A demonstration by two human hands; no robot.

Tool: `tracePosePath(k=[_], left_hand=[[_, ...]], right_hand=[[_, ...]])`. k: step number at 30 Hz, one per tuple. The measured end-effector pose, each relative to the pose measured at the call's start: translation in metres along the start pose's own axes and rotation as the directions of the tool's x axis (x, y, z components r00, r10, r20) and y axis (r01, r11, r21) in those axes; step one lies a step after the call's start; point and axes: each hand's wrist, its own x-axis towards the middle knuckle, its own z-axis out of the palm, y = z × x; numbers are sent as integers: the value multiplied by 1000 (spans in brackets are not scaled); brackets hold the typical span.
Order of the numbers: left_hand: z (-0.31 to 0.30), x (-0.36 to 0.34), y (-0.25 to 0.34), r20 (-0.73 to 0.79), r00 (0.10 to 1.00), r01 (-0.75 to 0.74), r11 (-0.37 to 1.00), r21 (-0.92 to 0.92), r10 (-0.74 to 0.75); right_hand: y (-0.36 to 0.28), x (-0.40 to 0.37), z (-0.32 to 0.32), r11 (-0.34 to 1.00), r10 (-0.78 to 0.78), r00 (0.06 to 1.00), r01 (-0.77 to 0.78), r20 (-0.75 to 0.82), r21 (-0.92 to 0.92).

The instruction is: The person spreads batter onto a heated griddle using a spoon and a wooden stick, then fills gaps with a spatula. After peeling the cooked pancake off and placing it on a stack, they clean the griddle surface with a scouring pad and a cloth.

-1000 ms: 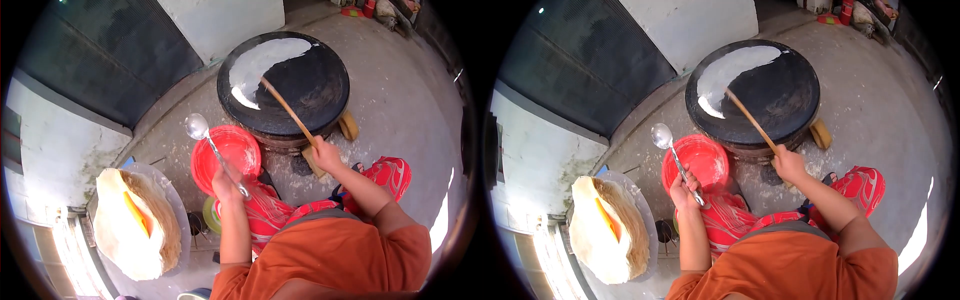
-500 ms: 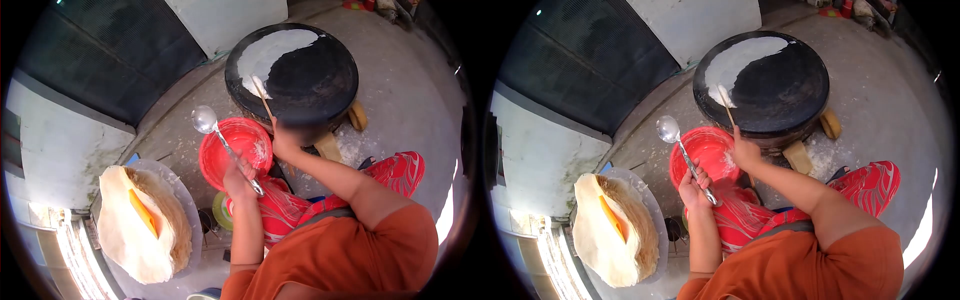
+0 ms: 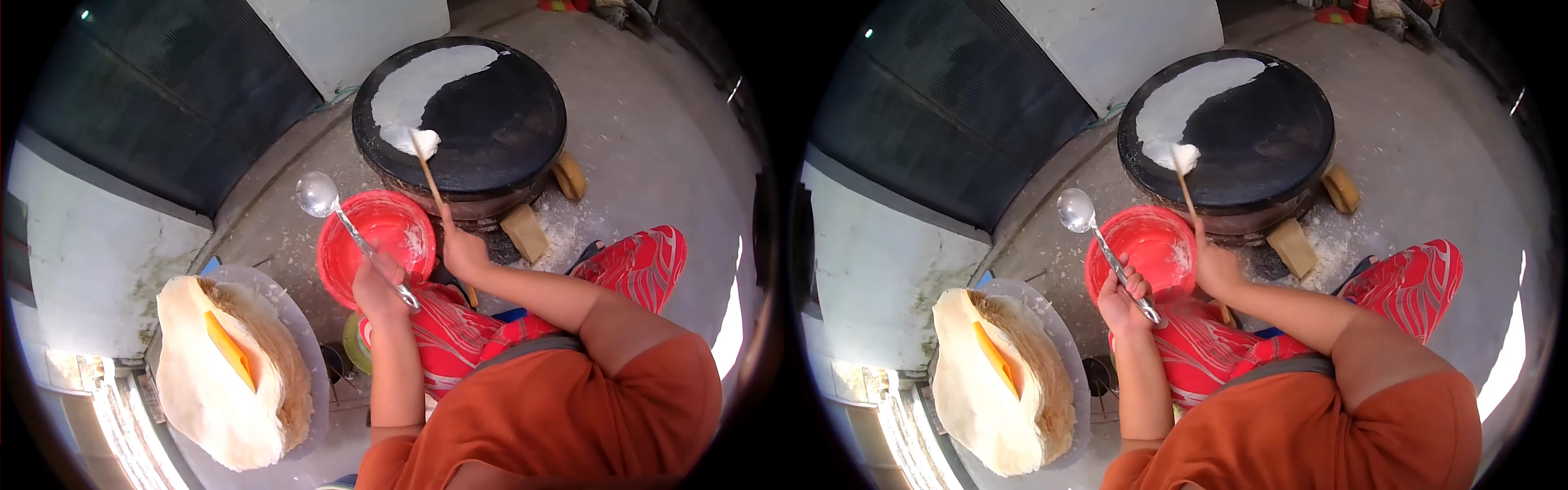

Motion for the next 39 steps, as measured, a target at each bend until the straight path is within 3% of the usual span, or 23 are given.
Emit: tracePosePath(k=[2,4,6,8,10,11,12,14,15,16,19,20,23,26,27,31,33,34,36,39], left_hand=[[4,0,0,7,1000,20,999,-31,-20],[6,-1,-1,10,1000,22,1000,-21,-22],[10,-3,-1,-22,1000,18,999,26,-17],[6,-2,-1,-27,1000,5,999,47,-4],[7,-2,-2,-39,999,-11,998,67,13],[9,-2,-4,-57,998,-20,998,62,23],[11,-3,-4,-75,997,-30,998,60,35],[10,-1,-7,-40,999,-33,996,81,36],[10,2,-8,-32,999,-29,995,94,32],[8,4,-9,-25,999,-24,994,104,27],[10,1,-9,-1,1000,-20,995,99,20],[13,0,-11,-16,999,-28,994,102,30],[19,-2,-15,-37,998,-40,993,115,44],[18,1,-17,-33,999,-8,997,80,11],[15,3,-17,-33,999,-8,996,85,11],[13,6,-15,-1,1000,-25,992,124,26],[20,4,-19,-55,997,-48,990,134,56],[21,5,-21,-58,997,-45,989,140,54],[20,9,-22,-42,999,-22,994,109,26],[13,14,-21,24,999,23,994,106,-26]], right_hand=[[-1,27,26,978,-182,979,170,-88,-121],[-1,38,25,989,-139,983,131,-119,-72],[16,27,9,1000,9,996,-11,-94,-21],[26,-6,2,1000,-22,989,21,-146,-10],[26,-27,-4,999,17,999,-18,-44,-37],[31,-22,12,991,-106,986,94,-129,-95],[37,-7,34,992,-101,987,90,-128,-89],[47,29,60,941,-307,903,239,-302,-241],[50,30,51,971,-223,907,175,-356,-163],[50,18,36,972,-220,907,173,-360,-158],[55,-23,-13,995,92,992,-95,-92,-39],[57,-28,-12,994,92,991,-97,-98,-41],[60,-23,11,974,-168,973,139,-155,-179],[69,0,14,954,-163,975,116,-152,-277],[73,-6,-5,977,-56,985,20,-162,-214],[99,-33,-30,982,60,986,-85,-153,-166],[104,-37,-22,975,-86,984,51,-159,-214],[106,-35,-18,977,-81,984,47,-157,-210],[108,-26,-11,888,-259,964,212,-64,-409],[138,-21,-39,933,-140,977,76,-160,-353]])
